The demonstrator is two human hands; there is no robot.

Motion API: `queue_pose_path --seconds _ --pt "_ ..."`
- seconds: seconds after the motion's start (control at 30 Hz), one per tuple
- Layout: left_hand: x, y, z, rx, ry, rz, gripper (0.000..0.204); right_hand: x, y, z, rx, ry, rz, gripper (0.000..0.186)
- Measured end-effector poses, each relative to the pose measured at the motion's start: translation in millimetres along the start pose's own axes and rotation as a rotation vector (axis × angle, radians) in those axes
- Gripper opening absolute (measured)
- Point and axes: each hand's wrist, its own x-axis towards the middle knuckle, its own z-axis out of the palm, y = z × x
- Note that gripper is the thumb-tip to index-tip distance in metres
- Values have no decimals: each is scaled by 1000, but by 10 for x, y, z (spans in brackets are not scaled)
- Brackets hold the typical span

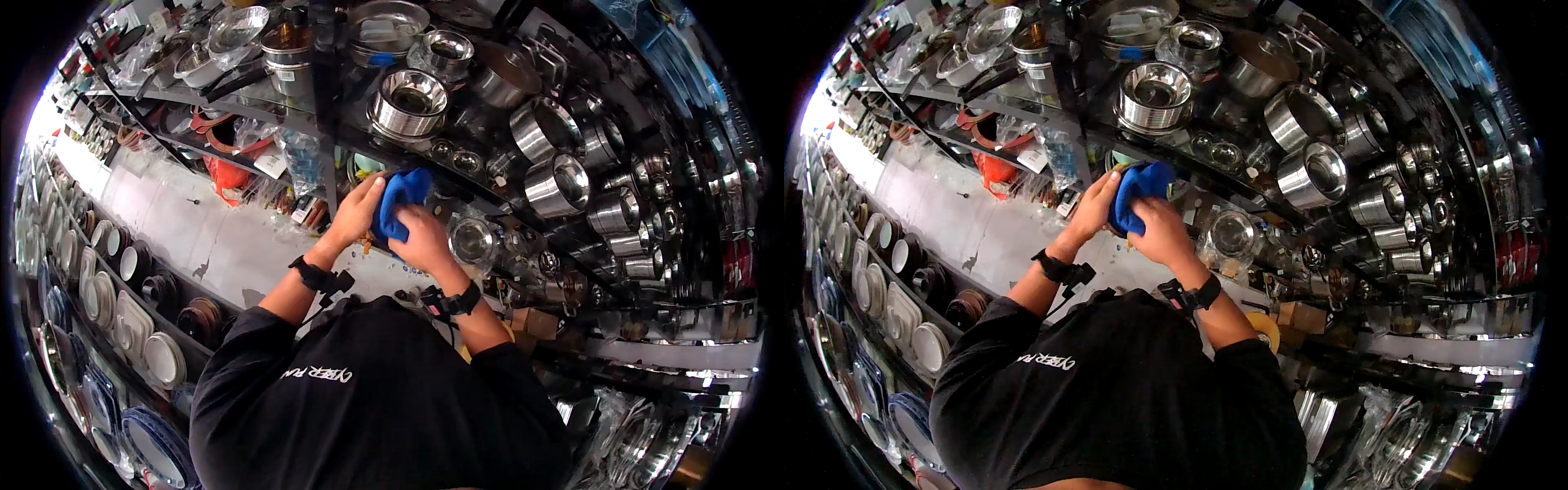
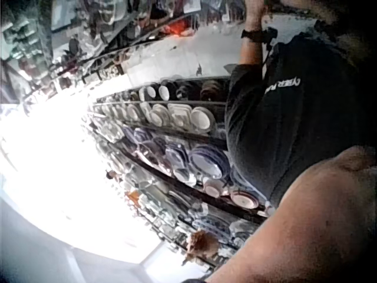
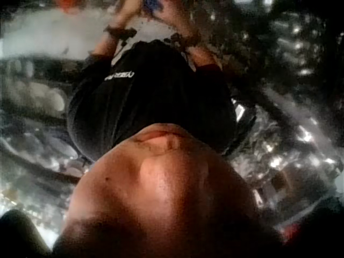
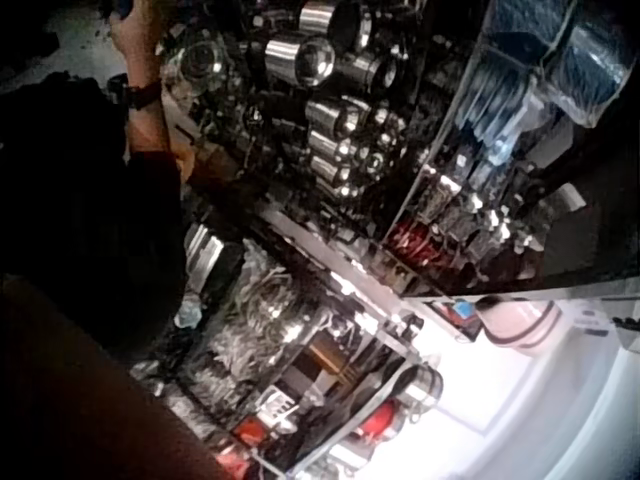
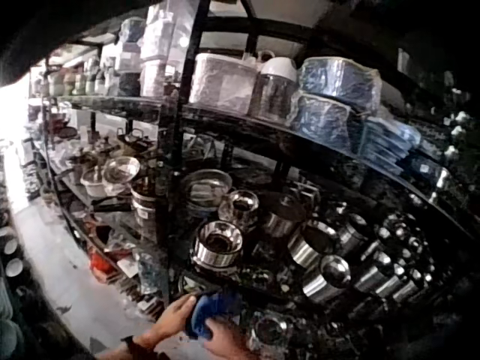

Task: The person uses a rotating polishing wheel to buff the exterior of small metal bowls. They hold each bowl against the spinning wheel with a blue cloth, then remove it to wipe and inspect the surface before repeating the process on another bowl.

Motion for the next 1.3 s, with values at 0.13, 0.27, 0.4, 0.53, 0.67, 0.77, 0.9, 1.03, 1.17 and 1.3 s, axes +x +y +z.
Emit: queue_pose_path --seconds 0.13,0.27,0.4,0.53,0.67,0.77,0.9,1.03,1.17,1.3 --pt "-22 251 -103 211 -207 -83 46 -110 268 -115 21 -371 -193 43" --pt "-38 162 -128 83 -9 1 46 -75 363 -519 6 -427 -154 44" --pt "-14 285 -405 -283 179 8 41 -154 775 -996 -4 -8 62 49" --pt "-71 372 -356 -574 160 -78 45 121 1060 -1167 -142 423 251 48" --pt "-11 213 -173 -666 102 -180 47 544 1325 -1084 -300 395 315 58" --pt "80 298 84 -655 125 -177 46 584 1355 -1037 -279 168 315 62" --pt "280 541 328 -599 117 25 40 533 1020 -1044 192 94 251 39" --pt "597 663 454 -473 246 154 29 598 742 -1037 813 23 325 33" --pt "887 764 434 128 411 397 22 861 731 -1005 721 130 273 29" --pt "1229 1026 443 153 499 504 23 1270 993 -921 474 144 215 25"
